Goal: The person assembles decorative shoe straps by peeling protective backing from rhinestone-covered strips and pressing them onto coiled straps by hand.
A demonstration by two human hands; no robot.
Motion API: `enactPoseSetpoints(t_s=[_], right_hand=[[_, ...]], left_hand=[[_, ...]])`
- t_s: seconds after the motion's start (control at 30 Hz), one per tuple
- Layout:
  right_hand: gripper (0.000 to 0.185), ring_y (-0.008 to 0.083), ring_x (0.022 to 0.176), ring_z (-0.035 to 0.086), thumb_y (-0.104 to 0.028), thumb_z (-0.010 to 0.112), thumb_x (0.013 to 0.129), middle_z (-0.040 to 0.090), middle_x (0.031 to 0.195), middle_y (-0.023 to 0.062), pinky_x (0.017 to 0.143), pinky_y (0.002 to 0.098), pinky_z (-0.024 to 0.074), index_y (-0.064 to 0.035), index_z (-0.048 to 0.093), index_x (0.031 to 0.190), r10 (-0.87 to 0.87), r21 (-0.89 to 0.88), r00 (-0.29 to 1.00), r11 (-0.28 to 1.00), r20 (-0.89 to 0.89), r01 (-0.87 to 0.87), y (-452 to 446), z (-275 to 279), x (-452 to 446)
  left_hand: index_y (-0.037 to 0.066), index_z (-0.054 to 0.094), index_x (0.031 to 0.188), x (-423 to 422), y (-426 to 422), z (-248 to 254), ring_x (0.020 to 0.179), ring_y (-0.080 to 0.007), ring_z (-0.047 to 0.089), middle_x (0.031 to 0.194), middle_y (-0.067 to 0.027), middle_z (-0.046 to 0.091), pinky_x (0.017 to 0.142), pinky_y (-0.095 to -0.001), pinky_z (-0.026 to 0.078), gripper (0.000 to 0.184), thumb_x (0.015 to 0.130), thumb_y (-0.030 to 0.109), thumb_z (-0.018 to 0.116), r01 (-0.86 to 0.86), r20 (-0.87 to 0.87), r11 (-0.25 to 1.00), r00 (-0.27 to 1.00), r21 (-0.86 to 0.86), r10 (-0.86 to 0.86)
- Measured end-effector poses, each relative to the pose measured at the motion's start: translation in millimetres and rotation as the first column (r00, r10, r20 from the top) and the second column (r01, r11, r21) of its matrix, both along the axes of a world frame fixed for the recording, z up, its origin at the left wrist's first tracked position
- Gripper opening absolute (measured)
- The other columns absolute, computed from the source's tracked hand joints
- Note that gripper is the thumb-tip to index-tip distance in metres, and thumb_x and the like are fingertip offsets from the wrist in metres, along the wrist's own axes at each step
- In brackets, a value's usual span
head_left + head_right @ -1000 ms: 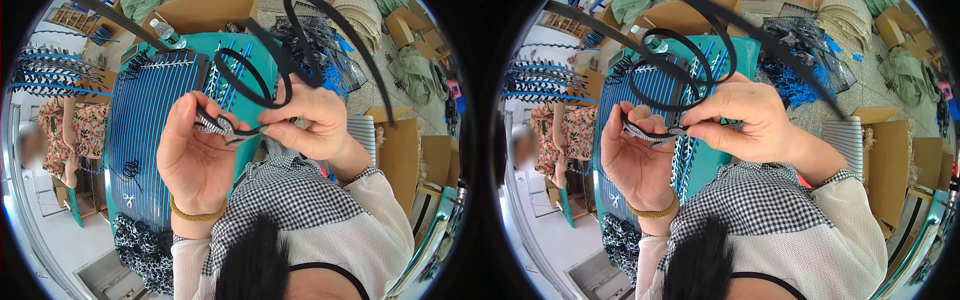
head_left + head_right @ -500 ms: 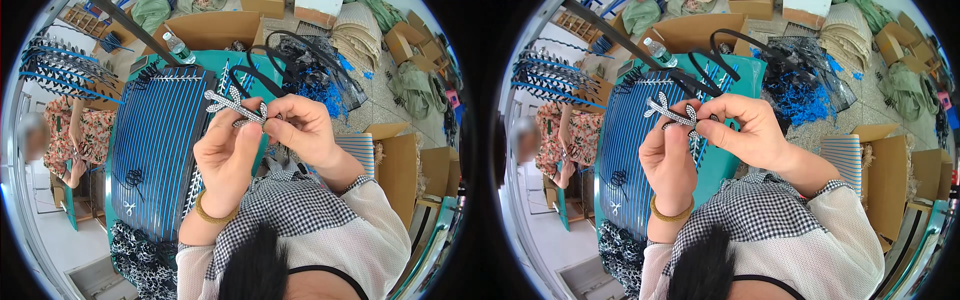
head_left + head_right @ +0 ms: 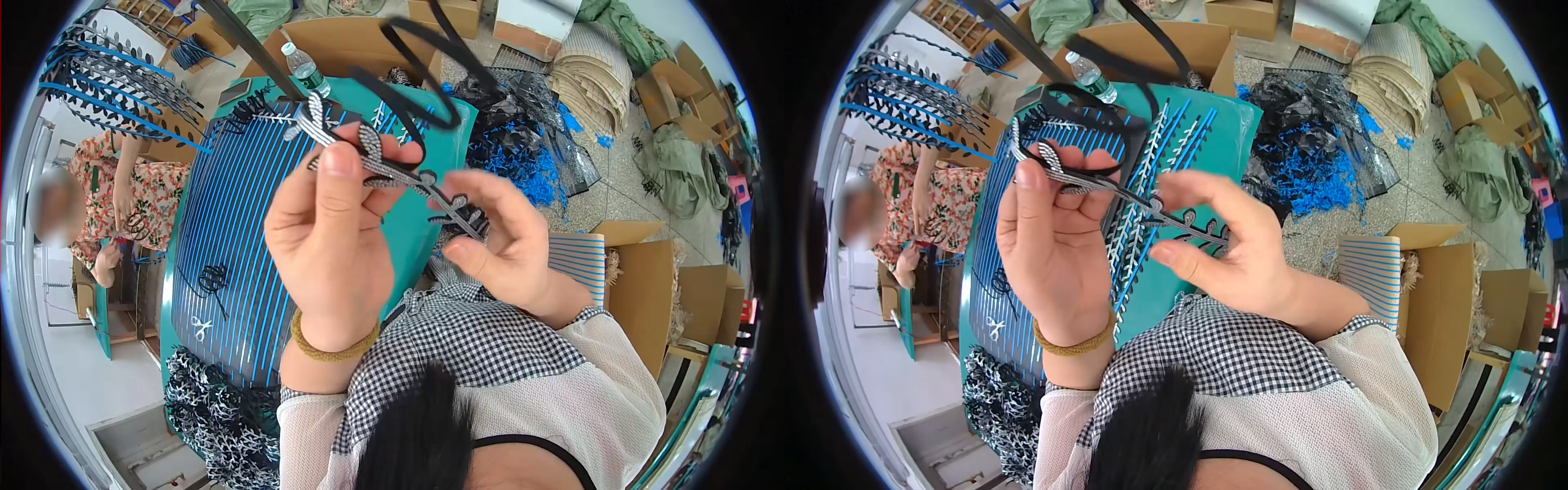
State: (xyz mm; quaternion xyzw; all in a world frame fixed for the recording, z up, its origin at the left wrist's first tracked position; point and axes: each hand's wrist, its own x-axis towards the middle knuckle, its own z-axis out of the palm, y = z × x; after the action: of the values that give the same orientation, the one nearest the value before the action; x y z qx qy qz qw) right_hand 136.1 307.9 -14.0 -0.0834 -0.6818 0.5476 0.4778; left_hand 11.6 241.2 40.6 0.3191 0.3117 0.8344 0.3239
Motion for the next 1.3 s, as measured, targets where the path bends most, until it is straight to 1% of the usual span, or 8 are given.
enactPoseSetpoints(t_s=[0.07, 0.1, 0.23, 0.43, 0.7, 0.9, 1.0, 1.3], right_hand=[[0.032, 0.0147, 0.077, 0.057, -0.008, 0.066, 0.071, 0.058, 0.086, 0.0093, 0.066, 0.0237, 0.044, 0.0008, 0.055, 0.1, 0.044, -0.008, 0.997, 0.999, 0.068, -0.044, -3, -1, 3], [0.024, 0.0104, 0.064, 0.055, -0.009, 0.067, 0.07, 0.057, 0.07, 0.0053, 0.056, 0.0208, 0.0413, 0.0002, 0.059, 0.091, -0.046, 0.016, 0.999, 0.999, 0.016, 0.046, -3, 1, -1], [0.024, 0.0064, 0.055, 0.048, -0.008, 0.068, 0.07, 0.053, 0.065, 0.0032, 0.048, 0.0191, 0.0362, -0.0009, 0.06, 0.091, -0.061, 0.137, 0.994, 0.989, 0.094, 0.048, 5, 19, 8], [0.019, 0.0074, 0.05, 0.05, -0.003, 0.066, 0.069, 0.056, 0.062, 0.0041, 0.044, 0.0185, 0.0366, -0.0014, 0.062, 0.088, -0.031, 0.185, 0.999, 0.982, 0.009, 0.029, 7, 29, -1], [0.022, 0.0101, 0.049, 0.051, -0.003, 0.067, 0.068, 0.058, 0.062, 0.005, 0.044, 0.0205, 0.0377, -0.0014, 0.063, 0.089, 0.043, 0.288, 0.998, 0.956, 0.04, -0.052, 19, 37, -8], [0.025, 0.0123, 0.047, 0.051, -0.004, 0.068, 0.066, 0.057, 0.06, 0.0056, 0.042, 0.0223, 0.0377, -0.0023, 0.063, 0.09, 0.076, 0.347, 0.995, 0.933, 0.063, -0.093, 19, 42, -13], [0.025, 0.0131, 0.046, 0.05, -0.005, 0.068, 0.065, 0.056, 0.058, 0.0061, 0.04, 0.023, 0.037, -0.0029, 0.063, 0.09, 0.099, 0.338, 0.994, 0.935, 0.033, -0.105, 13, 44, -14], [0.026, 0.012, 0.045, 0.049, -0.005, 0.069, 0.065, 0.054, 0.055, 0.0045, 0.04, 0.0223, 0.0354, -0.0037, 0.064, 0.091, 0.07, 0.37, 0.997, 0.927, -0.015, -0.059, 18, 38, -32]], left_hand=[[-0.003, 0.054, 0.097, -4, 0, 4, 0.078, -0.0224, 0.06, 0.086, -0.0136, 0.059, 0.064, -0.0267, 0.053, 0.02, 0.087, 0.013, 0.046, 0.006, 0.002, 1.0, 1.0, 0.005, -0.006], [-0.001, 0.055, 0.097, -5, -2, 5, 0.077, -0.0227, 0.061, 0.086, -0.0139, 0.059, 0.063, -0.027, 0.053, 0.02, 0.087, 0.013, 0.046, -0.005, 0.019, 1.0, 1.0, 0.0, 0.005], [-0.001, 0.055, 0.096, -12, -10, 6, 0.077, -0.0229, 0.061, 0.085, -0.0136, 0.06, 0.064, -0.0307, 0.054, 0.02, 0.088, 0.014, 0.044, 0.035, 0.044, 0.999, 0.998, 0.021, -0.036], [-0.002, 0.054, 0.095, -13, -23, 12, 0.076, -0.0238, 0.061, 0.085, -0.0146, 0.06, 0.068, -0.0358, 0.054, 0.024, 0.089, 0.017, 0.041, 0.088, 0.18, 0.994, 0.979, 0.071, -0.1], [-0.002, 0.052, 0.096, -17, -33, 15, 0.075, -0.0254, 0.061, 0.082, -0.0118, 0.061, 0.068, -0.0378, 0.054, 0.026, 0.089, 0.019, 0.039, 0.174, 0.352, 0.982, 0.917, 0.073, -0.188], [0.0, 0.052, 0.097, -18, -32, 17, 0.074, -0.0244, 0.059, 0.082, -0.0088, 0.061, 0.072, -0.0406, 0.05, 0.027, 0.09, 0.023, 0.038, 0.185, 0.467, 0.971, 0.852, 0.152, -0.236], [0.001, 0.044, 0.108, -32, -34, 6, 0.09, -0.0206, 0.053, 0.094, -0.0102, 0.053, 0.081, -0.0382, 0.044, 0.028, 0.091, 0.02, 0.036, 0.338, 0.234, 0.907, 0.888, 0.25, -0.396], [-0.001, 0.044, 0.107, -33, -37, 12, 0.087, -0.0216, 0.054, 0.088, -0.0115, 0.054, 0.082, -0.0363, 0.044, 0.027, 0.091, 0.019, 0.037, 0.332, 0.331, 0.911, 0.854, 0.246, -0.401]])
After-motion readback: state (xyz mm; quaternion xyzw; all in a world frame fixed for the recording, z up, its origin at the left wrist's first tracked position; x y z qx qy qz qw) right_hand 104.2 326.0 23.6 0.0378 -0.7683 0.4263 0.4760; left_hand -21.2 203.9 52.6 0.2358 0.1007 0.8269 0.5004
